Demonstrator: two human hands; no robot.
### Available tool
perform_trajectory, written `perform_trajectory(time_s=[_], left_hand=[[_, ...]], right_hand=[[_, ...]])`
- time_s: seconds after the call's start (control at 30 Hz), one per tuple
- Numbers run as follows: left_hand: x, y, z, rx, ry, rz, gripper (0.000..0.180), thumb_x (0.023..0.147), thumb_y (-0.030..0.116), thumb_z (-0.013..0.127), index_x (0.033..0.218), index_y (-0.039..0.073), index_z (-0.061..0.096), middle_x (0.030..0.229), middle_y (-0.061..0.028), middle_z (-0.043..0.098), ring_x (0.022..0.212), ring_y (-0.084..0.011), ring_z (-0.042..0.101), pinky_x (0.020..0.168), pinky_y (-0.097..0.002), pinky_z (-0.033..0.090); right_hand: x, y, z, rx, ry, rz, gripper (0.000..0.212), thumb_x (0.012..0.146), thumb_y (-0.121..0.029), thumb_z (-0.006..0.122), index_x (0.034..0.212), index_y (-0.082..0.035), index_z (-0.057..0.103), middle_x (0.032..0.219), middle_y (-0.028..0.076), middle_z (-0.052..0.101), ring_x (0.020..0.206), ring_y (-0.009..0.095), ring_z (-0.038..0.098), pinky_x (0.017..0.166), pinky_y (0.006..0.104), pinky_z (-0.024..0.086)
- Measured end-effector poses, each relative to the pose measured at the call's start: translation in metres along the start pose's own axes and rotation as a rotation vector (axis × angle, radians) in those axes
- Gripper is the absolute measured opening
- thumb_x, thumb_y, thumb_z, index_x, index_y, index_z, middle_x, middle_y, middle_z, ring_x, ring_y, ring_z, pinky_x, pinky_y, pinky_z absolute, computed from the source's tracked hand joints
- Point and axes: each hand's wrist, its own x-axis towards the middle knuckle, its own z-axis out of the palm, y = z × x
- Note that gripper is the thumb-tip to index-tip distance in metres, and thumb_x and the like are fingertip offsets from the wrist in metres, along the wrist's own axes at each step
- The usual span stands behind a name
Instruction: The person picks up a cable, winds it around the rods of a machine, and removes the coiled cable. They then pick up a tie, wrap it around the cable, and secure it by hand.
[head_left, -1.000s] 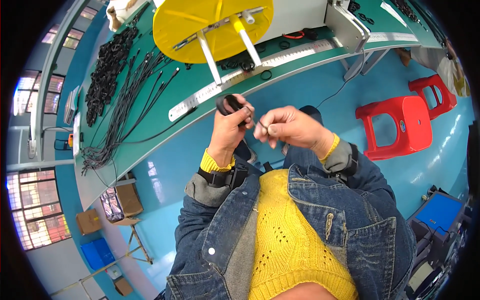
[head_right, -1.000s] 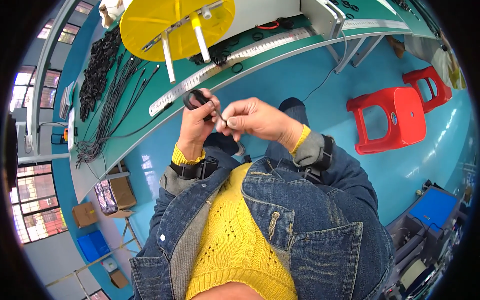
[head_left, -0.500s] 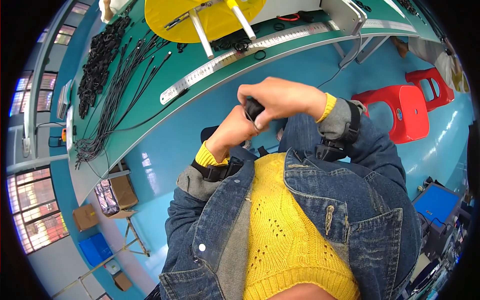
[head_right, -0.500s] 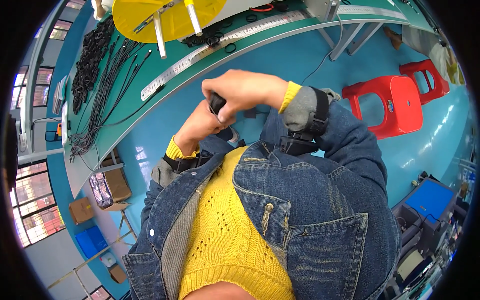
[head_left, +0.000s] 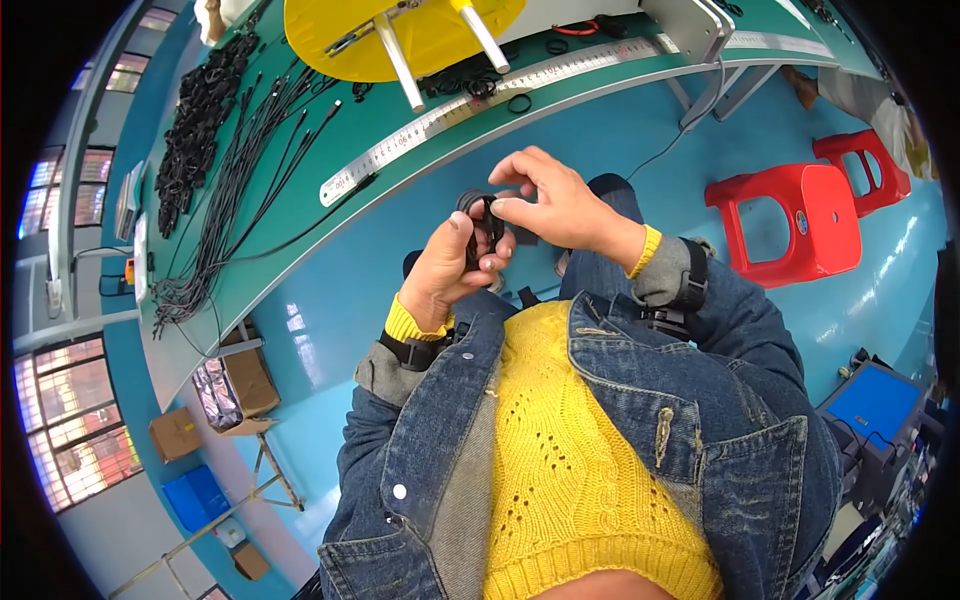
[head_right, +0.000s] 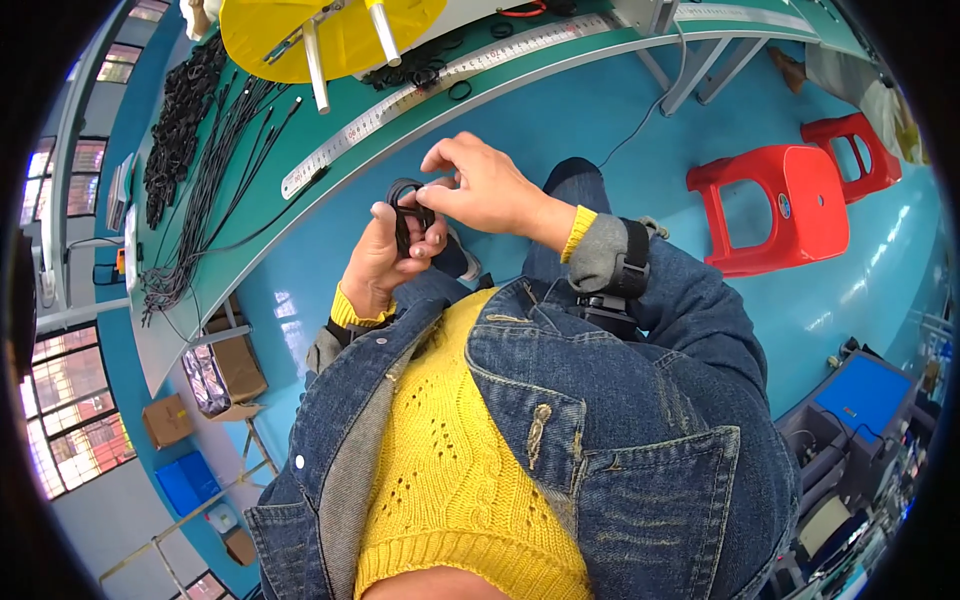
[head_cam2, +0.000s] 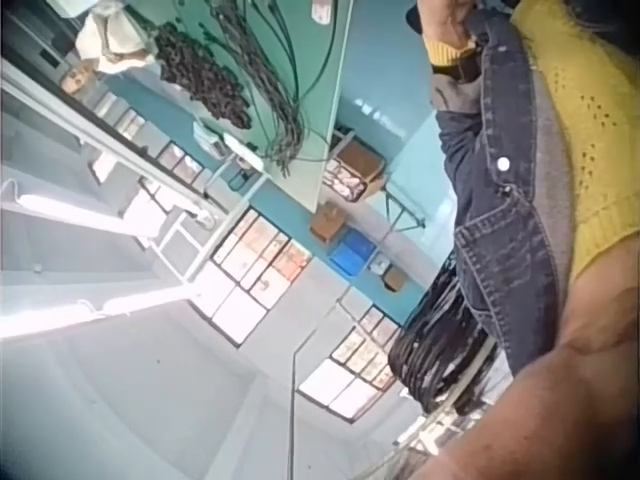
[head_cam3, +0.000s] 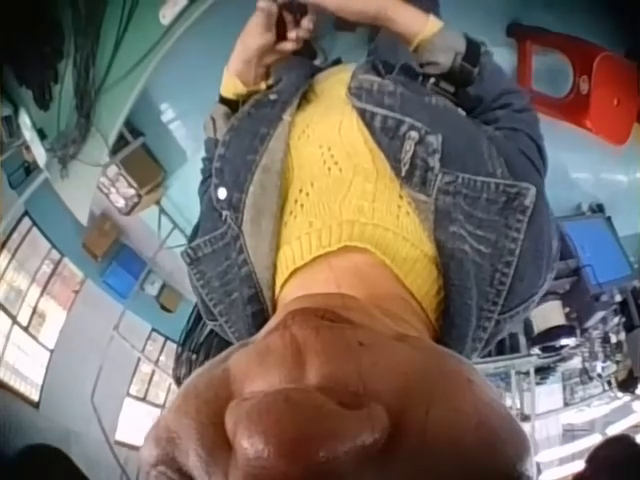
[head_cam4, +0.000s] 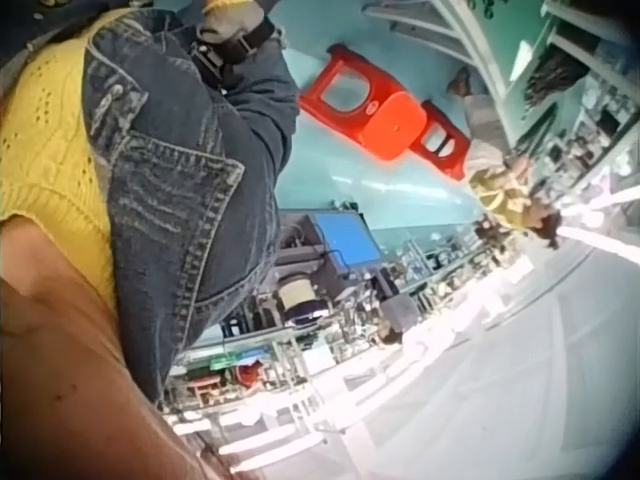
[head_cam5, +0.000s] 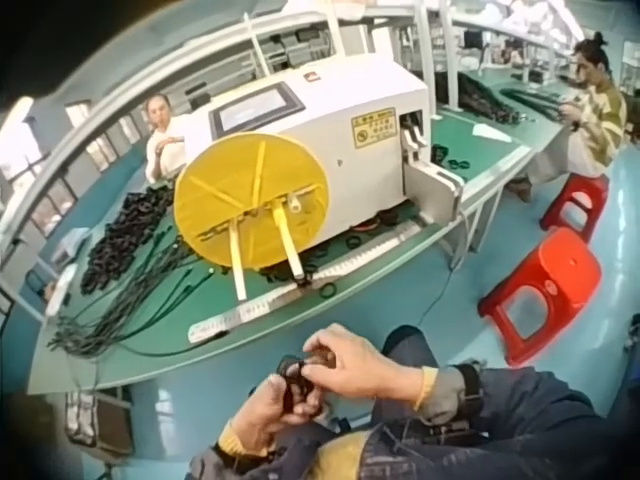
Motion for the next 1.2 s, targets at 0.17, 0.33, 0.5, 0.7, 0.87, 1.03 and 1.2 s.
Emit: perform_trajectory(time_s=[0.17, 0.33, 0.5, 0.7, 0.87, 1.03, 1.2], left_hand=[[0.003, 0.001, 0.005, 0.015, -0.052, -0.075, 0.051, 0.081, 0.052, 0.054, 0.101, 0.007, 0.045, 0.077, -0.0085, 0.052, 0.056, -0.0083, 0.044, 0.037, -0.0128, 0.028], [-0.001, 0.0, 0.012, 0.078, 0.043, -0.03, 0.044, 0.081, 0.046, 0.058, 0.096, 0.006, 0.047, 0.075, -0.0069, 0.052, 0.056, -0.0075, 0.044, 0.037, -0.0146, 0.028], [-0.001, 0.002, 0.008, 0.399, 0.032, -0.116, 0.029, 0.075, 0.023, 0.067, 0.092, 0.005, 0.051, 0.066, -0.0014, 0.052, 0.053, -0.0069, 0.044, 0.037, -0.0193, 0.03], [0.004, -0.006, 0.034, 0.85, 0.188, 0.029, 0.021, 0.069, 0.007, 0.067, 0.086, 0.003, 0.055, 0.06, 0.0025, 0.049, 0.047, -0.0063, 0.042, 0.038, -0.022, 0.031], [0.011, -0.019, 0.023, 1.204, 0.315, 0.145, 0.018, 0.071, 0.006, 0.066, 0.085, 0.0, 0.057, 0.057, 0.0015, 0.05, 0.047, -0.0079, 0.044, 0.04, -0.0216, 0.032], [0.008, -0.022, 0.003, 0.706, 0.194, -0.162, 0.024, 0.078, 0.016, 0.061, 0.093, -0.002, 0.056, 0.065, -0.0043, 0.056, 0.055, -0.0119, 0.047, 0.041, -0.022, 0.032], [0.0, -0.008, -0.018, -0.328, -0.07, -0.161, 0.036, 0.084, 0.026, 0.05, 0.104, -0.004, 0.052, 0.081, -0.0103, 0.057, 0.065, -0.0159, 0.049, 0.044, -0.0214, 0.032]], right_hand=[[0.009, 0.016, 0.007, -0.271, -0.043, -0.14, 0.021, 0.077, -0.017, 0.057, 0.091, -0.001, 0.054, 0.091, 0.01, 0.051, 0.084, 0.02, 0.054, 0.069, 0.03, 0.045], [-0.003, 0.017, 0.02, -0.205, -0.032, -0.038, 0.023, 0.077, -0.019, 0.057, 0.089, 0.0, 0.053, 0.092, 0.014, 0.05, 0.082, 0.025, 0.053, 0.07, 0.0326, 0.044], [-0.012, 0.013, 0.01, -0.046, -0.11, -0.028, 0.024, 0.079, -0.022, 0.054, 0.085, 0.001, 0.052, 0.088, 0.016, 0.052, 0.076, 0.029, 0.055, 0.066, 0.0351, 0.044], [-0.001, -0.01, -0.004, -0.201, -0.189, 0.083, 0.031, 0.079, -0.029, 0.053, 0.079, 0.002, 0.05, 0.072, 0.016, 0.057, 0.066, 0.029, 0.058, 0.059, 0.0378, 0.044], [-0.001, -0.004, 0.017, -0.417, -0.116, -0.097, 0.042, 0.08, -0.04, 0.052, 0.076, 0.003, 0.051, 0.061, 0.016, 0.057, 0.06, 0.032, 0.057, 0.055, 0.0412, 0.043], [0.009, 0.017, 0.019, -0.216, -0.224, 0.079, 0.048, 0.082, -0.045, 0.051, 0.079, 0.003, 0.053, 0.056, 0.013, 0.053, 0.051, 0.026, 0.053, 0.048, 0.038, 0.04], [0.016, 0.018, -0.001, 0.322, -0.129, 0.502, 0.043, 0.087, -0.043, 0.048, 0.081, -0.001, 0.053, 0.05, 0.003, 0.046, 0.042, 0.01, 0.041, 0.04, 0.0255, 0.031]])
